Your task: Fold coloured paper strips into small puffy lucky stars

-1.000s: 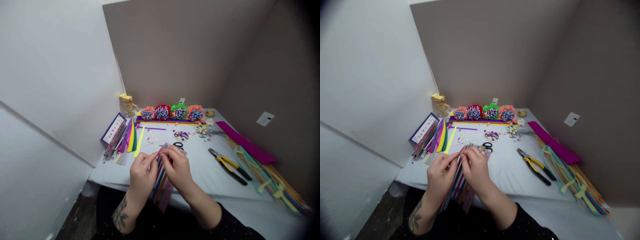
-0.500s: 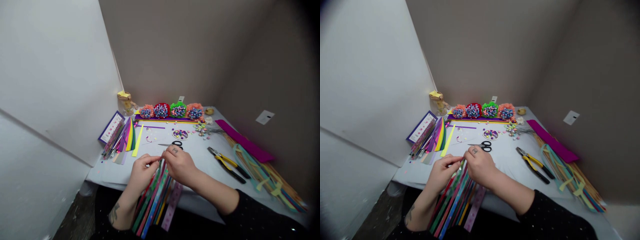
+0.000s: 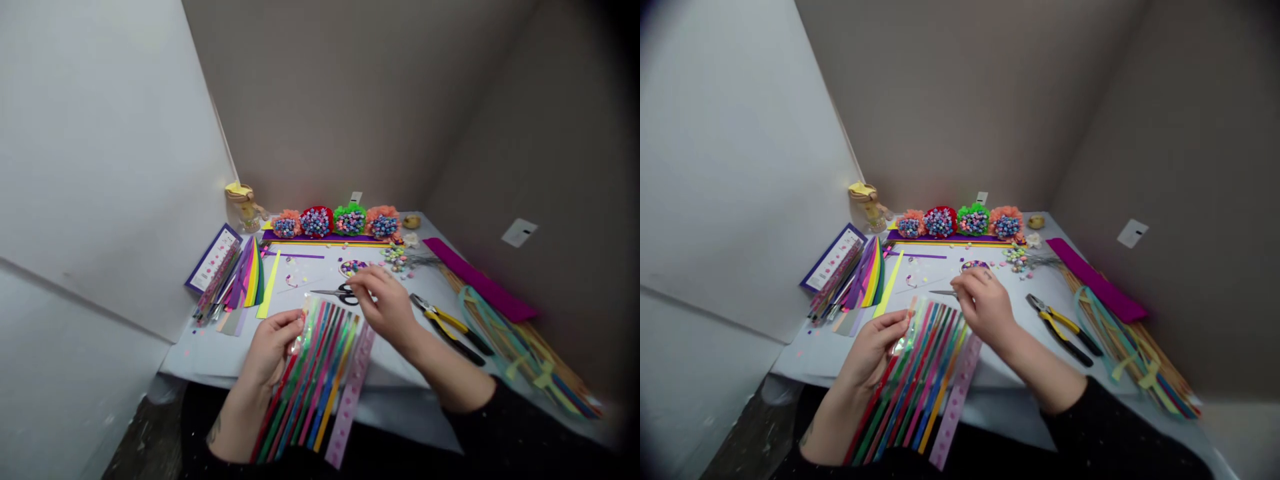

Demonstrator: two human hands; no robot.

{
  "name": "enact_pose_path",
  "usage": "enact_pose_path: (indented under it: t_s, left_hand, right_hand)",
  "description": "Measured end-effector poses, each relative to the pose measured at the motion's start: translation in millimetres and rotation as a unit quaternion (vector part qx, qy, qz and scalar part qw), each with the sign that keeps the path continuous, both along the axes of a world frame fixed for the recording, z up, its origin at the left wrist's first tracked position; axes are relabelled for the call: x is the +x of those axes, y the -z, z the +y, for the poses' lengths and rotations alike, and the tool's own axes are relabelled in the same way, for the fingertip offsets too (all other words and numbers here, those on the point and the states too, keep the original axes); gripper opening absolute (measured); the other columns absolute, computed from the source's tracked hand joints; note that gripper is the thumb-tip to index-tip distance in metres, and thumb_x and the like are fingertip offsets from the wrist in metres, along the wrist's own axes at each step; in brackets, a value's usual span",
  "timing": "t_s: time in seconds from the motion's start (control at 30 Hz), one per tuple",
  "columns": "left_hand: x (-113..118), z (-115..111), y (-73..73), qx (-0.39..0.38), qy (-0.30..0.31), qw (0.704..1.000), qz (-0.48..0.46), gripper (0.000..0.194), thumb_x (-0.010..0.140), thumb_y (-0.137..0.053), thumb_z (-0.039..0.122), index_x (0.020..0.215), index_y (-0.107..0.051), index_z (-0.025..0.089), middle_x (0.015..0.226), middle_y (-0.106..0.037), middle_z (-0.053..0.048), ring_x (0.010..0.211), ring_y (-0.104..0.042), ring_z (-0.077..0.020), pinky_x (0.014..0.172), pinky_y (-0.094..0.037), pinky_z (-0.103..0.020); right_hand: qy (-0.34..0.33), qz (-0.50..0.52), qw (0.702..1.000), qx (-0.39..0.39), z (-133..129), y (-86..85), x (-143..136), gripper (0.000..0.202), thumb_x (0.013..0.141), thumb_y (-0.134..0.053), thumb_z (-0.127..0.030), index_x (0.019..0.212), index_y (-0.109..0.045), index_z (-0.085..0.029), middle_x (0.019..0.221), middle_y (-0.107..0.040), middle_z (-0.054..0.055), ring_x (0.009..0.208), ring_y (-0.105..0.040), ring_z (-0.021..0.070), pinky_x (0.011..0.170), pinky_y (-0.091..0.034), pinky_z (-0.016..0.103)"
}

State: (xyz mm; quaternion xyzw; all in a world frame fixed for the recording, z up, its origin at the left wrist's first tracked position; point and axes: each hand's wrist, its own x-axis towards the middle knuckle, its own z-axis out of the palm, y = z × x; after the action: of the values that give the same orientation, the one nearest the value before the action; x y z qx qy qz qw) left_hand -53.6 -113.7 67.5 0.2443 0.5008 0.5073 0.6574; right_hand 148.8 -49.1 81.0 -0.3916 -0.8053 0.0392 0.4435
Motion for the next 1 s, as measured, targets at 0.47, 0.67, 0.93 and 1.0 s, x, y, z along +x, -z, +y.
enact_pose_path:
  t_s: [0.47,0.67,0.93,1.0]
  left_hand:
    - [11.1,-7.2,6.5,0.141,0.016,0.977,0.159,0.022,0.072,-0.070,0.029,0.088,-0.073,0.014,0.083,-0.069,-0.007,0.082,-0.061,-0.0186,0.075,-0.049,-0.029]
    - [6.2,-9.4,4.5,0.253,0.084,0.915,0.301,0.020,0.083,-0.057,0.024,0.093,-0.073,0.016,0.079,-0.063,-0.005,0.070,-0.058,-0.0143,0.063,-0.047,-0.025]
    - [0.6,-15.0,-4.4,0.275,0.157,0.861,0.398,0.024,0.087,-0.042,0.015,0.091,-0.066,0.017,0.080,-0.064,-0.005,0.069,-0.058,-0.0140,0.063,-0.048,-0.024]
    - [-6.2,-16.1,-3.0,0.277,0.170,0.832,0.449,0.024,0.087,-0.040,0.014,0.086,-0.063,0.018,0.077,-0.063,-0.004,0.070,-0.059,-0.0147,0.065,-0.048,-0.025]
  right_hand:
    - [-0.020,0.114,0.984,-0.136,-46.7,29.8,-45.2,0.021,0.081,-0.064,-0.022,0.101,-0.067,-0.021,0.095,-0.068,0.007,0.091,-0.061,0.0206,0.080,-0.051,0.036]
    - [-0.056,0.218,0.947,-0.227,-45.2,24.0,-45.4,0.012,0.083,-0.059,-0.022,0.082,-0.071,-0.021,0.079,-0.069,0.004,0.077,-0.064,0.0172,0.071,-0.052,0.030]
    - [0.048,0.234,0.935,-0.263,-45.2,30.4,-34.7,0.020,0.088,-0.047,-0.028,0.073,-0.057,-0.019,0.067,-0.059,0.000,0.064,-0.056,0.0150,0.061,-0.043,0.026]
    - [0.005,0.240,0.912,-0.334,-49.9,32.3,-31.0,0.023,0.090,-0.045,-0.033,0.074,-0.055,-0.019,0.067,-0.060,0.000,0.064,-0.057,0.0152,0.062,-0.044,0.026]
